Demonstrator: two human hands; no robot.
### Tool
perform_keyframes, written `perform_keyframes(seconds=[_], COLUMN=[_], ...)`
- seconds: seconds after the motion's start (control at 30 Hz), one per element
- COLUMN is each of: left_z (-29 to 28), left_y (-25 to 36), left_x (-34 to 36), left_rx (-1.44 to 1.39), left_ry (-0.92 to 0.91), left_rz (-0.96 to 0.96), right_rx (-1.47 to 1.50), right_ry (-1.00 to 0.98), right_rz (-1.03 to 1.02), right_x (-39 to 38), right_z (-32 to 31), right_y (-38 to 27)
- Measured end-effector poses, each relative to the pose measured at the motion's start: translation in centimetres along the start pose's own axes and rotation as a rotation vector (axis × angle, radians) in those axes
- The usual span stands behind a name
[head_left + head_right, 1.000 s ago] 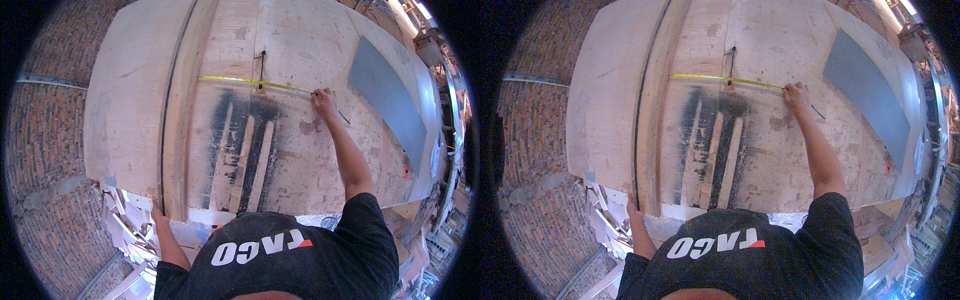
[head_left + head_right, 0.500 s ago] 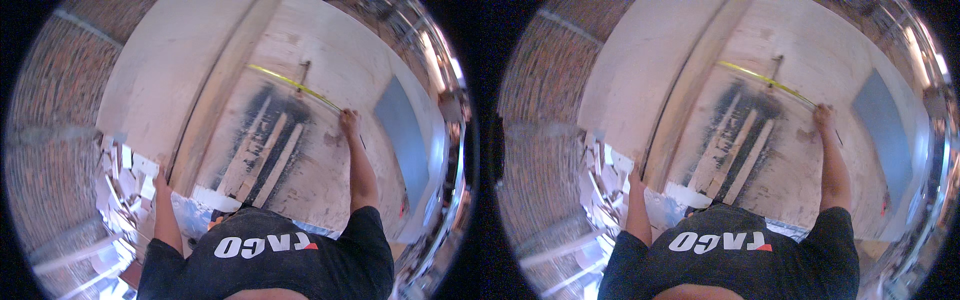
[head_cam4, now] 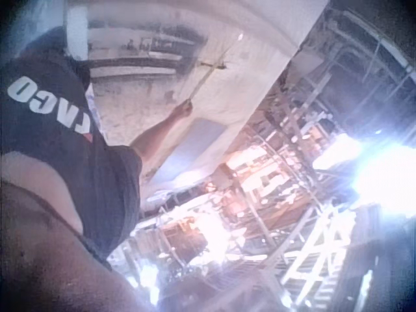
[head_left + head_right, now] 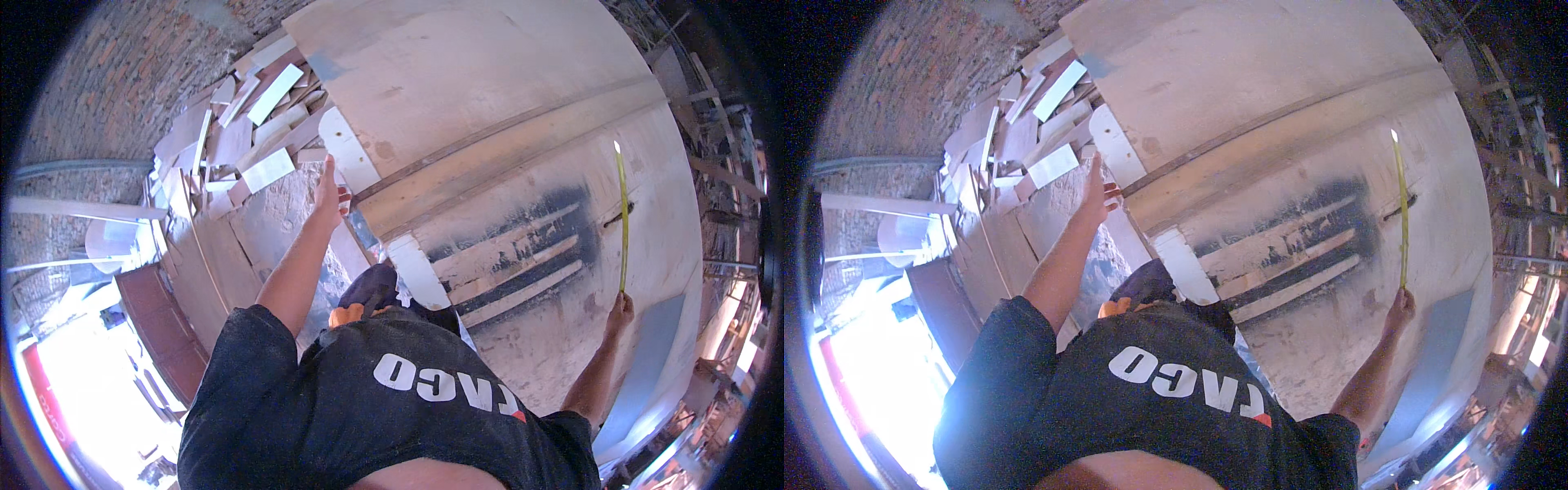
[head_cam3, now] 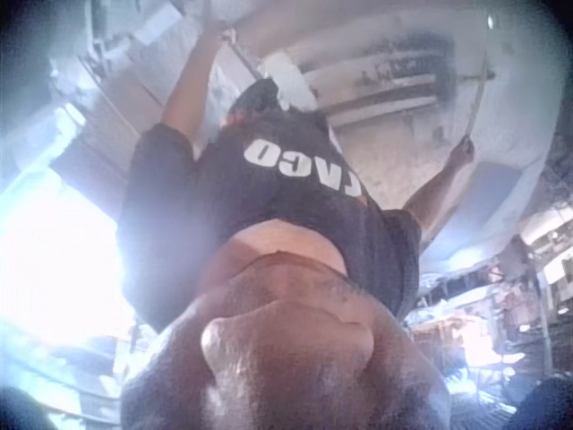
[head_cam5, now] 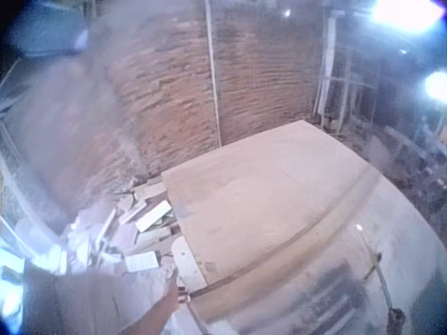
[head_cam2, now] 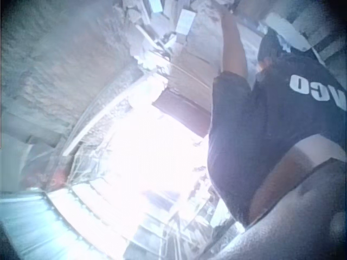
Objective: The person measures a wooden board with a tape measure, marks it with a pencil, and cuts a piece of veneer or laminate using a utility knife and a straight edge.
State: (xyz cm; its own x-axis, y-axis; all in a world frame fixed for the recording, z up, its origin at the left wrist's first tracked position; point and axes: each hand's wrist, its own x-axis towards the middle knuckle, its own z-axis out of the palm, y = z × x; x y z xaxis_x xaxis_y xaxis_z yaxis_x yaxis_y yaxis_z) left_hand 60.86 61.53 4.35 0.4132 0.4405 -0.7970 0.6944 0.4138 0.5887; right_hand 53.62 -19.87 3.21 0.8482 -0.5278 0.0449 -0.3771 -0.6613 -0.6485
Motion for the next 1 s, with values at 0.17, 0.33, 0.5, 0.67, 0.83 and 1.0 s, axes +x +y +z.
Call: perform_keyframes(seconds=[0.17,0.33,0.5,0.67,0.83,1.0], left_z=[-7.5,-18.2,-29.0,-29.8,-29.4,-22.0], left_y=[-3.0,-10.1,-17.2,-19.9,-21.5,-19.1], left_x=[5.1,10.5,14.0,14.7,15.3,15.5], left_rx=[0.073,0.298,0.641,0.953,1.129,1.939], left_ry=[0.037,0.223,0.263,0.134,-0.006,-0.73], left_rz=[-0.089,-0.072,-0.053,0.157,0.125,0.826], right_rx=[0.057,0.039,0.037,-0.064,-0.274,-0.127], right_ry=[0.016,-0.32,-0.754,-0.84,-0.516,-0.216], right_rz=[-0.066,-0.084,-0.154,-0.603,-0.799,-0.775], right_x=[0.5,1.0,-2.8,-7.4,-13.2,-15.6], right_z=[2.9,12.3,26.2,39.2,39.9,29.3], right_y=[-11.6,-31.6,-47.9,-52.1,-56.2,-47.8])
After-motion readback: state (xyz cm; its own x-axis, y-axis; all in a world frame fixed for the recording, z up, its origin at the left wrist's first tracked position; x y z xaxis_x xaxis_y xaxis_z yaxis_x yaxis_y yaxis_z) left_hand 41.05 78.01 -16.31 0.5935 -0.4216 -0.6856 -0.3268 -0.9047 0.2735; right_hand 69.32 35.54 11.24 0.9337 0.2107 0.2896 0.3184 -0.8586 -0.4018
